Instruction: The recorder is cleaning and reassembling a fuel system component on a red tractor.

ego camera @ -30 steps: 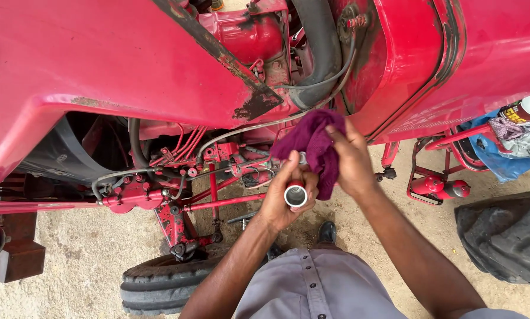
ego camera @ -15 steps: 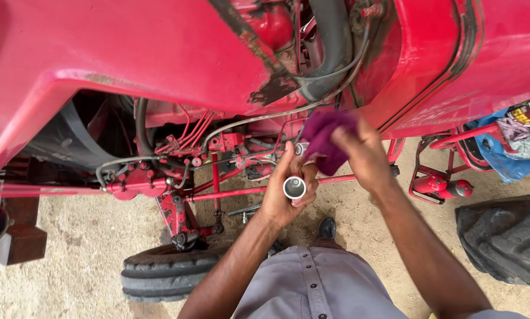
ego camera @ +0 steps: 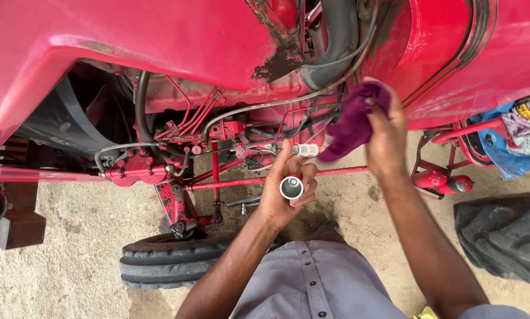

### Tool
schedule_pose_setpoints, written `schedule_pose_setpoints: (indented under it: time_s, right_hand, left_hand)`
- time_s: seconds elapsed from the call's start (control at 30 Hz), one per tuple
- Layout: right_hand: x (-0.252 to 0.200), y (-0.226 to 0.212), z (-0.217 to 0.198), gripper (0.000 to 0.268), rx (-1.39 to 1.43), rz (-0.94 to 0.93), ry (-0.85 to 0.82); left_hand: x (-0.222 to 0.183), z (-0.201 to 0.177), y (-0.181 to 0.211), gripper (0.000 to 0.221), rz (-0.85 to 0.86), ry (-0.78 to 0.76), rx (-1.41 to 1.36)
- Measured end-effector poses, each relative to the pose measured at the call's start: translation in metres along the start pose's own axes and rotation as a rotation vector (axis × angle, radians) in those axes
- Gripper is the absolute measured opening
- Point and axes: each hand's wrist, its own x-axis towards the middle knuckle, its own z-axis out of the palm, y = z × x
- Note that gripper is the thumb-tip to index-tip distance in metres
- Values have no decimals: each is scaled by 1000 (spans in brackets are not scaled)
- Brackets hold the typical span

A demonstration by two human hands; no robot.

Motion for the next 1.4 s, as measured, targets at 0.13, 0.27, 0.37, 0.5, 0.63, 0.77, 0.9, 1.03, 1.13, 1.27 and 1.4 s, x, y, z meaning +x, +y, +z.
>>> schedule_pose_setpoints:
  time_s: [0.13, 0.27, 0.37, 0.5, 0.63, 0.77, 0.9, 1.03, 1.13, 1.27, 1.4]
  right_hand:
    - [-7, 10, -43, 15, -141, 41, -112]
    - [-35, -8, -16, 21, -542, -124, -402]
    - [-41, -13, -19, 35, -812, -375, -591]
    - [-23, -18, -59, 40, -953, -339, -465]
    - [-40, -31, -77, 35, -619, -112, -441]
    - [-81, -27, -81, 25, -253, 46, -354]
    - [-121, -53, -51, 42, -789, -457, -857]
    - [-131, -24, -74, 36, -943, -251, -980]
    - [-130, -11, -85, 15, -924, 298, -1040]
    - [-138, 10, -111, 27, 60, 1043, -705]
    - [-146, 36, -154, 33, 844, 1274, -573]
  left_hand:
    - [0, -1, -4, 72, 73, -10, 34]
    - [8, 2, -20, 70, 76, 36, 91]
    - [13, -1, -31, 63, 67, 127, 133]
    - [4, 9, -39, 72, 225, 114, 178]
    - [9, 14, -57, 73, 376, 280, 349]
    - [9, 30, -83, 67, 508, 502, 507]
    - [12, 7, -120, 53, 769, 680, 601]
    - [-4, 20, -134, 46, 811, 813, 913]
    - [-13, 27, -139, 51, 919, 821, 1067]
    - [-23, 19, -134, 69, 1083, 543, 1382]
    - [-15, 14, -117, 63, 1317, 410, 1504]
